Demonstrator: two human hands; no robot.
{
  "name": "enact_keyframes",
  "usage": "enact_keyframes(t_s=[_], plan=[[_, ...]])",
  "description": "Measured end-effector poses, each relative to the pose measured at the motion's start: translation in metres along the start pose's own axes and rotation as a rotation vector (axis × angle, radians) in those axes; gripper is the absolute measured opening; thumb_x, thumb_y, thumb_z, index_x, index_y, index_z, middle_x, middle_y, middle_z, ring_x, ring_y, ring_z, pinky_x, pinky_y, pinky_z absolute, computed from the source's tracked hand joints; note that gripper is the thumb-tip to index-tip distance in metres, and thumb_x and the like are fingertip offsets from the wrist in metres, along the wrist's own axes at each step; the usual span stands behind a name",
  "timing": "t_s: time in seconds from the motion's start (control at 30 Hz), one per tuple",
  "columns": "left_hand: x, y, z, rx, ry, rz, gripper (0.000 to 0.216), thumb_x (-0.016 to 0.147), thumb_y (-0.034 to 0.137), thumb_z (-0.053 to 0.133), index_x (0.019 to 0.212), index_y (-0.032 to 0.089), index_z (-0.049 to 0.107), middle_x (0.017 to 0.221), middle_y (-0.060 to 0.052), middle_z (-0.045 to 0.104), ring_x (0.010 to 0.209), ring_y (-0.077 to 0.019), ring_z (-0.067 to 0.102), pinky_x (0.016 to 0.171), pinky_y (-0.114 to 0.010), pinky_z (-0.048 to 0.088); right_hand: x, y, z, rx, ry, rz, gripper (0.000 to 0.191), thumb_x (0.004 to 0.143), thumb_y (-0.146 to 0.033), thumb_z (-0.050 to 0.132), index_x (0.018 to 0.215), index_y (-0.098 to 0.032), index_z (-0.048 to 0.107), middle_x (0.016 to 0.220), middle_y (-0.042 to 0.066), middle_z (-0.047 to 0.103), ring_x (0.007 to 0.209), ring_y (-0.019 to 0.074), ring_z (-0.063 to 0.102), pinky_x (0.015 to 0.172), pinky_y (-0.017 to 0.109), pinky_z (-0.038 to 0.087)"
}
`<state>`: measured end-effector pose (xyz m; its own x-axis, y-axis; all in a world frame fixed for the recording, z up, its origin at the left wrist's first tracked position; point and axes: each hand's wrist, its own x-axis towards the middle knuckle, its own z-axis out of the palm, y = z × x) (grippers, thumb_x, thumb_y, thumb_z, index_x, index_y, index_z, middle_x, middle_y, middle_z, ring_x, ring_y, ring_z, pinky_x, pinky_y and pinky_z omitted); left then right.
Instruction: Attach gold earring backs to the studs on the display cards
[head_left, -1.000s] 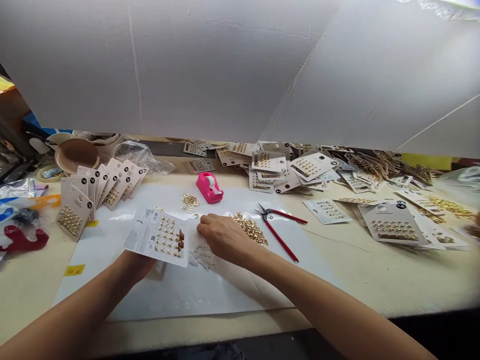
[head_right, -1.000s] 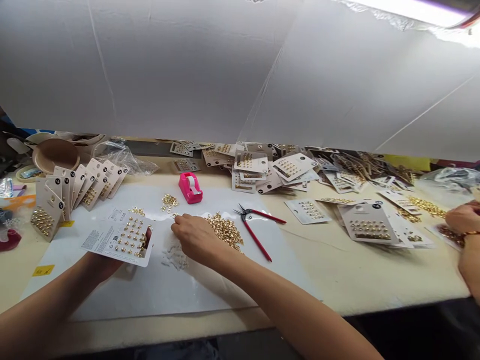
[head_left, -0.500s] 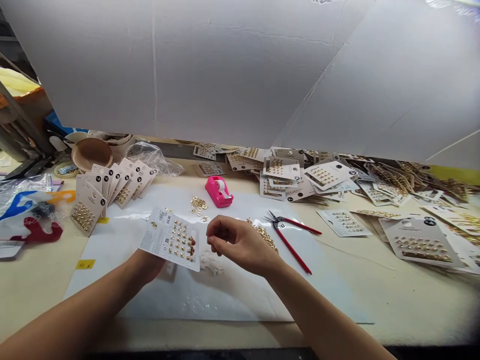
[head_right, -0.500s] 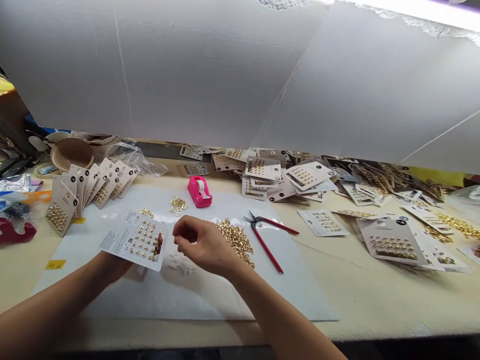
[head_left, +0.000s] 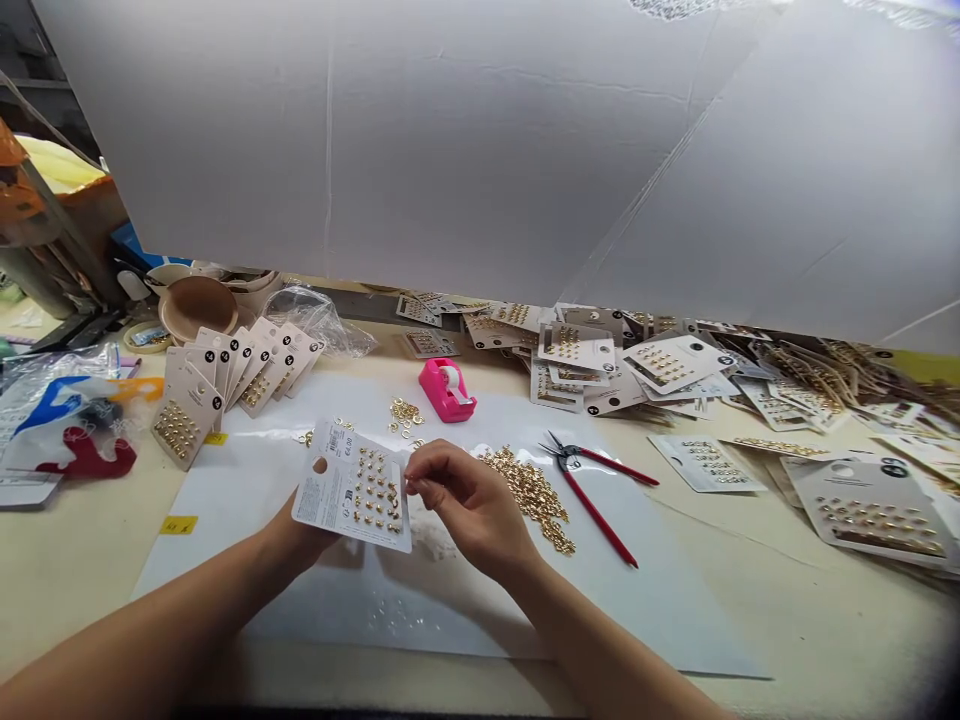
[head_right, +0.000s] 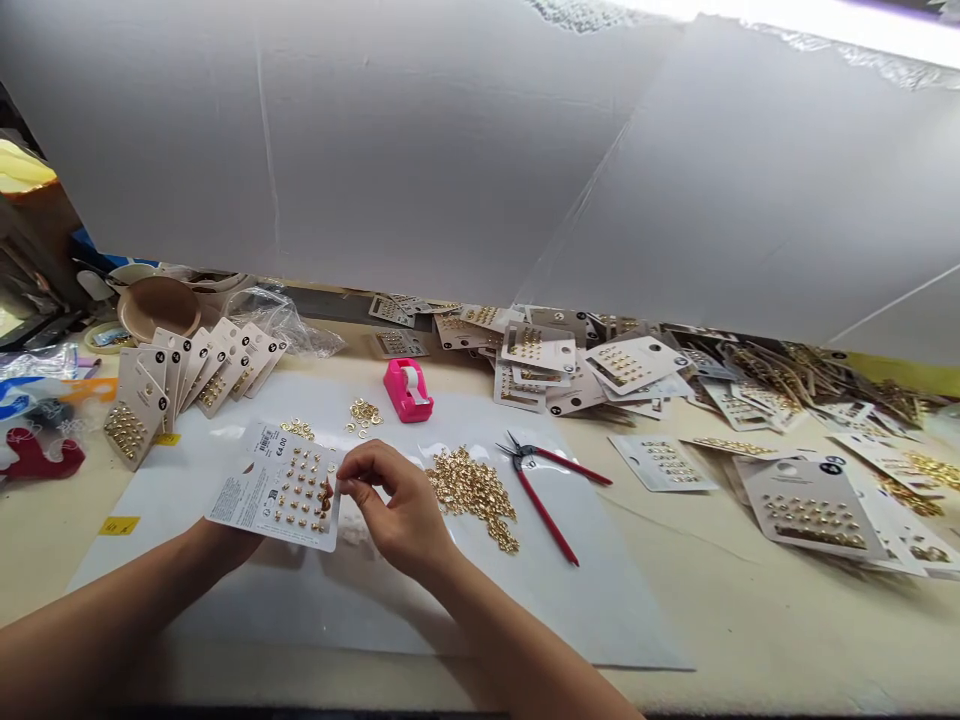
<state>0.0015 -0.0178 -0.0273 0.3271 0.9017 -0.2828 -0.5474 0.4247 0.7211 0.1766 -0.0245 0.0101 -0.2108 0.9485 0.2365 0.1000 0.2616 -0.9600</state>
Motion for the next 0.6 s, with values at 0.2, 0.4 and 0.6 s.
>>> enact_keyframes(t_s=[0.2, 0.4, 0.6], plan=[[-0.001, 0.0, 0.002, -0.018, 0.018, 0.05, 0.032, 0.058, 0.044, 0.077, 0.059, 0.016, 0.061, 0.052, -0.001, 0.062, 0.049, -0.0151, 0.058, 0.047, -0.026, 0.045, -0.001, 0.005, 0.005, -0.13, 0.028, -0.138, 0.006, 0.08, -0.017, 0.055, 0.078, -0.021, 0.058, 0.079, 0.003, 0.054, 0.074, 0.0166, 0.055, 0.062, 0.031, 0.047], [-0.003, 0.004, 0.008, 0.052, 0.037, -0.006, 0.04, 0.053, 0.051, 0.077, 0.065, 0.015, 0.062, 0.068, -0.011, 0.069, 0.081, -0.033, 0.066, 0.068, -0.042, 0.052, -0.002, 0.005, 0.008, -0.207, 0.034, -0.203, 0.007, 0.081, -0.016, 0.054, 0.078, -0.021, 0.058, 0.078, 0.004, 0.055, 0.073, 0.0163, 0.055, 0.06, 0.03, 0.048], [-0.009, 0.012, 0.014, 0.035, 0.024, -0.046, 0.053, 0.042, 0.06, 0.078, 0.065, 0.015, 0.062, 0.071, -0.013, 0.07, 0.09, -0.0378, 0.064, 0.075, -0.047, 0.051, -0.003, 0.005, 0.009, -0.206, 0.045, -0.231, 0.01, 0.081, -0.012, 0.054, 0.08, -0.021, 0.058, 0.08, 0.004, 0.055, 0.074, 0.0158, 0.055, 0.06, 0.029, 0.049]])
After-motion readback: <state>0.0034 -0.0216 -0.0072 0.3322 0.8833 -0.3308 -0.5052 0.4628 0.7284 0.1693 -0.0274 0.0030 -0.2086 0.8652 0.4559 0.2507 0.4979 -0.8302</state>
